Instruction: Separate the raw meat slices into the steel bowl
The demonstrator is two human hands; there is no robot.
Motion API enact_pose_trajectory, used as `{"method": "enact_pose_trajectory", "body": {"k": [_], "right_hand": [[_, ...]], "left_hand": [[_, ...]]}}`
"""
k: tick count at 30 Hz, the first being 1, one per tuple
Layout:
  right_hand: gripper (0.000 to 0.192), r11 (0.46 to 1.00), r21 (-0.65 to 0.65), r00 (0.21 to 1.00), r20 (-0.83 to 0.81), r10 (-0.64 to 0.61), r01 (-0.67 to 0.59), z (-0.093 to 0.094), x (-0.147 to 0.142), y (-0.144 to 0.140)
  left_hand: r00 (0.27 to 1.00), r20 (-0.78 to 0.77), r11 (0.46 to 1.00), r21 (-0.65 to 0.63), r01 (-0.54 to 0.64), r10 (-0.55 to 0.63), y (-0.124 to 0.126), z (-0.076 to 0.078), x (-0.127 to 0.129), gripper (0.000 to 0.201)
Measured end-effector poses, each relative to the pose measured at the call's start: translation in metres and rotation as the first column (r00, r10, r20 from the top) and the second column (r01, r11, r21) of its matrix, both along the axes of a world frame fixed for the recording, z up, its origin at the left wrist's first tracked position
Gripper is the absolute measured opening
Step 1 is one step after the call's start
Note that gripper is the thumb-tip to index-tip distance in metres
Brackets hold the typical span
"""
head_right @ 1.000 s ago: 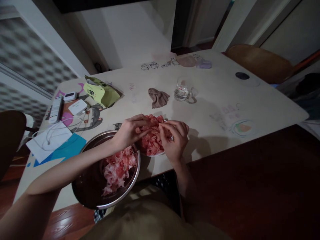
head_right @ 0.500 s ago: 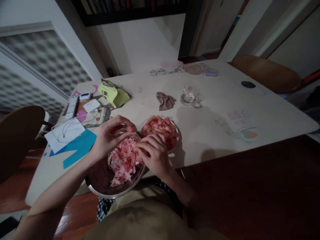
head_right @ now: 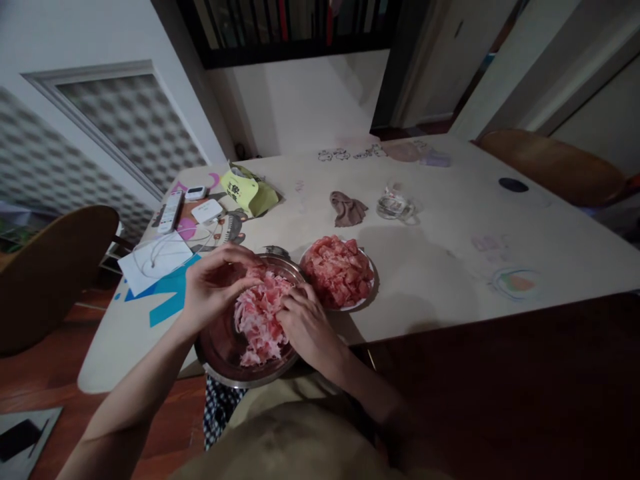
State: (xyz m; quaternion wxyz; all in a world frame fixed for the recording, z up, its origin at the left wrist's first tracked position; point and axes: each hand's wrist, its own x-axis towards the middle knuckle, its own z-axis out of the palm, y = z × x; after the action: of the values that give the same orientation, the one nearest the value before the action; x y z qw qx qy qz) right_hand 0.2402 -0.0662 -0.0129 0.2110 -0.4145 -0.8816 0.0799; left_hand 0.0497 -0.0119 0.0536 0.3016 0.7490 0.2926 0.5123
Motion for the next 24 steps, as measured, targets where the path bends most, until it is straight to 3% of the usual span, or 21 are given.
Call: {"method": "enact_pose_trajectory", "body": {"k": [6, 10, 13, 16, 19, 24], "right_hand": [[0.017, 1.000, -0.021, 1.000, 0.013, -0.008, 0.008, 0.004, 0.001, -0.001], [0.019, 0.994, 0.026, 0.984, -0.150, -0.099, 0.104, 0.008, 0.018, 0.008], [0.014, 0.932, 0.118, 0.893, -0.349, -0.285, 0.344, 0.008, 0.040, 0.021], [0.008, 0.838, 0.166, 0.813, -0.398, -0.426, 0.520, 0.004, 0.062, 0.035], [0.011, 0.793, 0.166, 0.780, -0.381, -0.496, 0.586, 0.000, 0.076, 0.042], [0.020, 0.816, 0.117, 0.786, -0.376, -0.490, 0.565, -0.002, 0.082, 0.044]], "left_hand": [[1.000, -0.020, 1.000, 0.014, 0.021, -0.020, 0.002, -0.003, 0.000, 0.020], [0.996, -0.059, 0.998, -0.009, 0.064, -0.064, 0.010, -0.004, 0.005, 0.019], [0.986, -0.119, 0.992, -0.051, 0.114, -0.119, 0.018, -0.004, 0.013, 0.018], [0.967, -0.176, 0.979, -0.115, 0.166, -0.184, 0.029, -0.004, 0.025, 0.019], [0.948, -0.206, 0.965, -0.156, 0.213, -0.243, 0.044, -0.007, 0.040, 0.024], [0.916, -0.241, 0.944, -0.168, 0.285, -0.319, 0.070, -0.019, 0.066, 0.028]]}}
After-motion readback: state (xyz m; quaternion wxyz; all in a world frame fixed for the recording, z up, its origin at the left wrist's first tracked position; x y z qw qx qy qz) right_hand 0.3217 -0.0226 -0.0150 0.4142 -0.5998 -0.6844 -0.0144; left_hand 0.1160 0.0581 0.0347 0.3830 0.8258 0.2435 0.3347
